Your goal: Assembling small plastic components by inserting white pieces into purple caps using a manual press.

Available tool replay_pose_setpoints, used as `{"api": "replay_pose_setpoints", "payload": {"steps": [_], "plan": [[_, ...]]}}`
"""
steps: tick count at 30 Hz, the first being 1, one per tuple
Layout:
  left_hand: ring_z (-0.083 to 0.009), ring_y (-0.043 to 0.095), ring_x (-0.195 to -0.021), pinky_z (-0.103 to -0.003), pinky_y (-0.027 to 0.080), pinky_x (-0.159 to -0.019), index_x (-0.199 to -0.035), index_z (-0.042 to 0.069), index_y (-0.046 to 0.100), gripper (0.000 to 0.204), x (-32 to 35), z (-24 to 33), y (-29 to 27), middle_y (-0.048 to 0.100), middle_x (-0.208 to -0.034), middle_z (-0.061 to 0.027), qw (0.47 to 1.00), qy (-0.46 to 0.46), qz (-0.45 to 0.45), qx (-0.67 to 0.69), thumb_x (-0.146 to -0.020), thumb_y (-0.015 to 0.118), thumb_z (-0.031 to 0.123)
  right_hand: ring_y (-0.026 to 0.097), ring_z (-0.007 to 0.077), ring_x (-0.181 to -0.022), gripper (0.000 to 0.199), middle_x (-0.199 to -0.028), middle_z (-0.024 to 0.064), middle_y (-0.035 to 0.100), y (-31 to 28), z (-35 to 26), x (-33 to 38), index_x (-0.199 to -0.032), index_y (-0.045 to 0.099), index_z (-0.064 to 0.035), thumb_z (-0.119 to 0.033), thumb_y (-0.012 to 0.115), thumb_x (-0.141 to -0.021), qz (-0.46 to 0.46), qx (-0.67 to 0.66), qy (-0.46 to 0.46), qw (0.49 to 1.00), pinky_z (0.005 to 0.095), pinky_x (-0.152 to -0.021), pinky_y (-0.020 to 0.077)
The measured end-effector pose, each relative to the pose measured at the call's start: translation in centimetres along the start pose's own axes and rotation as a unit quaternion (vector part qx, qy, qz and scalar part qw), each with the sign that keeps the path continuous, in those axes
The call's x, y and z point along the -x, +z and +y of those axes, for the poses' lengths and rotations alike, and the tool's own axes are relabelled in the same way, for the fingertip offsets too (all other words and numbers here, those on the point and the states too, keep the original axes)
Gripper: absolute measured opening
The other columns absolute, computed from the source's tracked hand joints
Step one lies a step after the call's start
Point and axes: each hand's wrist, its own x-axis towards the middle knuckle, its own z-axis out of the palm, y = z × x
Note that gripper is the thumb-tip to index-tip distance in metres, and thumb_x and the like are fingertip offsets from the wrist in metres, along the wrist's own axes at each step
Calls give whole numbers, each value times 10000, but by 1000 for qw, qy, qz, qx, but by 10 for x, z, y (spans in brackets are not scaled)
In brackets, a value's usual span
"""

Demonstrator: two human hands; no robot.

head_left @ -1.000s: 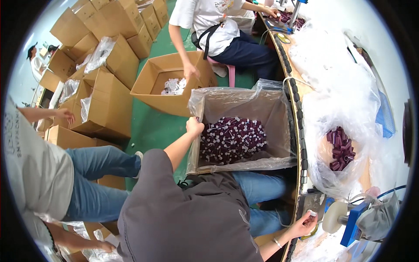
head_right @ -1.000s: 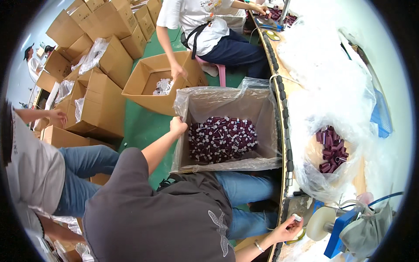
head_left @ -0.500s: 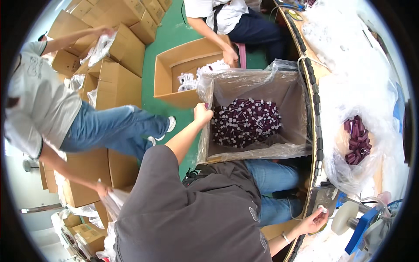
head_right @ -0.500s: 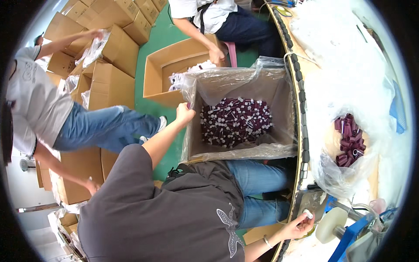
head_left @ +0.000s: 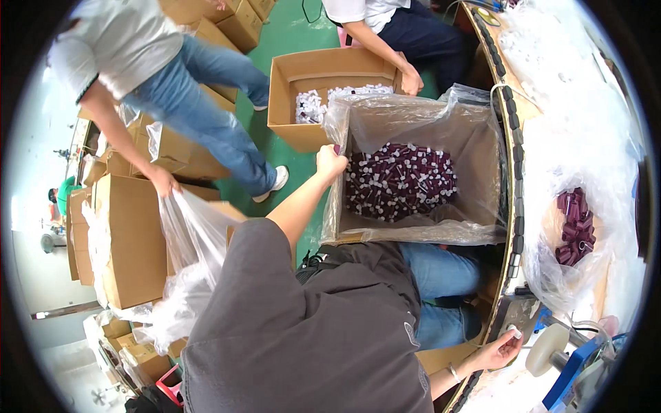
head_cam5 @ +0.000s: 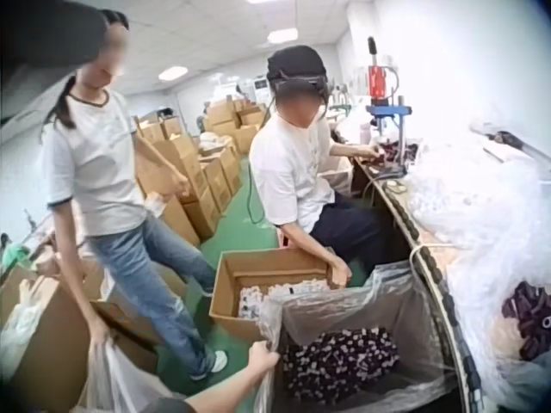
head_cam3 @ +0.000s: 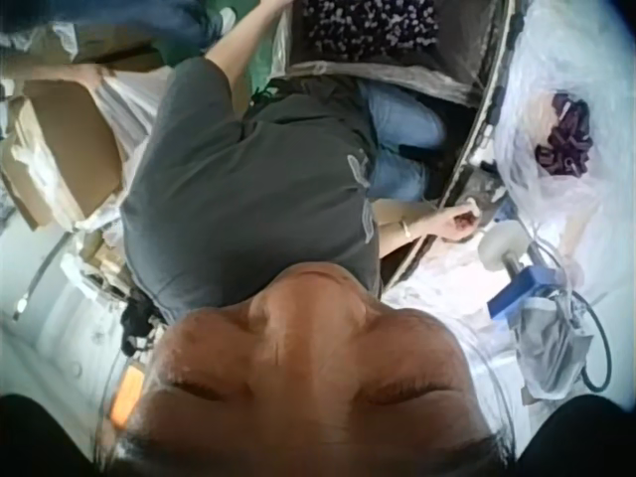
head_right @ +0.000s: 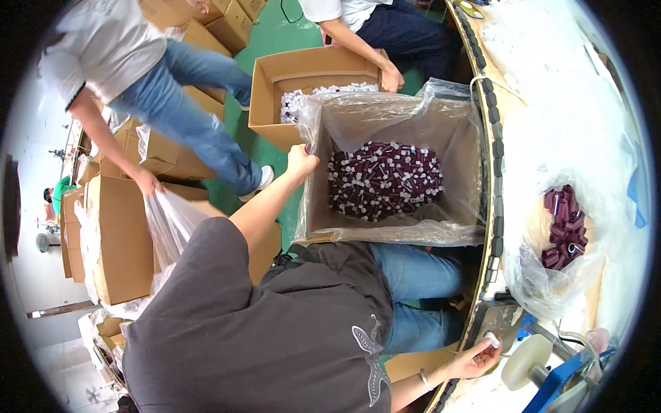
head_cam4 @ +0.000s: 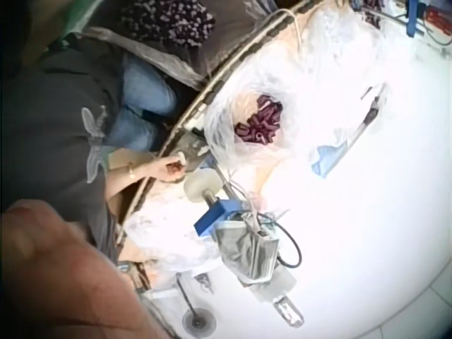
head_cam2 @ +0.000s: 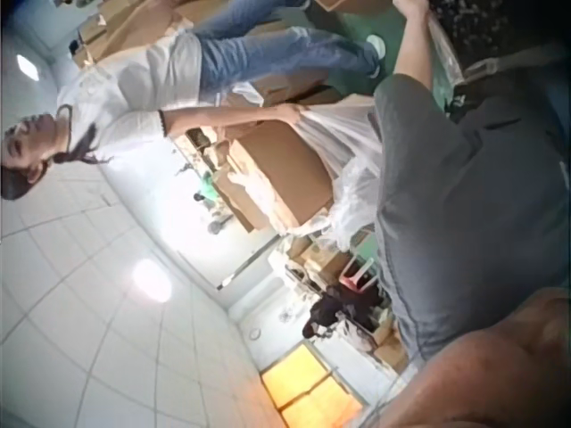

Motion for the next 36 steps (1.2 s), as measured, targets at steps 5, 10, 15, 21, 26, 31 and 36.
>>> {"api": "replay_pose_setpoints", "payload": {"steps": [5,10,15,21,26,31,36], "plan": [[-343,677,-764,-408,507,-716,-767,-9,653,143,-5,-6,2,665,-739,-208,1000,2,-8,1,-640,592,10,618,190,-909,301,-1058,159,633,-1,3,-1,-1172,565,84,-77,631,-926,-2,-2,3,1000,286,-806,505],[-350,681,-784,-409,512,-728,-792,-1,670,171,-10,-9,2,672,-746,-207,1000,0,-9,7,-636,603,18,618,187,-907,314,-1042,158,641,-1,4,-1,-1164,568,94,-96,641,-924,5,1,-1,1000,284,-813,505],[-357,679,-799,-412,514,-743,-807,8,681,183,-8,-3,-1,677,-760,-206,1000,0,-11,-11,-639,611,28,618,178,-890,324,-1026,156,648,1,3,0,-1154,575,102,-112,651,-922,18,-14,-7,1000,279,-808,506],[-358,675,-835,-411,513,-766,-825,23,688,191,-13,-9,3,683,-810,-208,1000,-6,-14,-23,-650,620,56,628,189,-919,314,-1048,167,645,2,-7,1,-1147,575,104,-103,645,-923,15,-22,17,1000,288,-828,515],[-346,674,-847,-406,509,-775,-847,29,693,205,-18,-18,4,682,-834,-211,1000,-16,-19,-17,-659,621,65,633,194,-927,310,-1049,170,647,4,-10,0,-1148,578,104,-92,648,-918,21,-2,13,1000,292,-838,520],[-331,680,-800,-397,509,-742,-817,26,694,170,-3,-2,-13,680,-787,-201,999,-7,-33,2,-670,619,68,632,195,-931,308,-1051,171,648,-1,-6,2,-1147,579,104,-88,648,-917,22,-3,5,1000,293,-842,521],[-329,674,-761,-389,510,-722,-791,21,686,153,-6,-15,-13,675,-757,-192,999,10,-22,-24,-671,597,55,631,197,-943,304,-1063,172,643,2,-5,3,-1157,570,101,-86,633,-925,14,-22,13,1000,290,-855,518]]}}
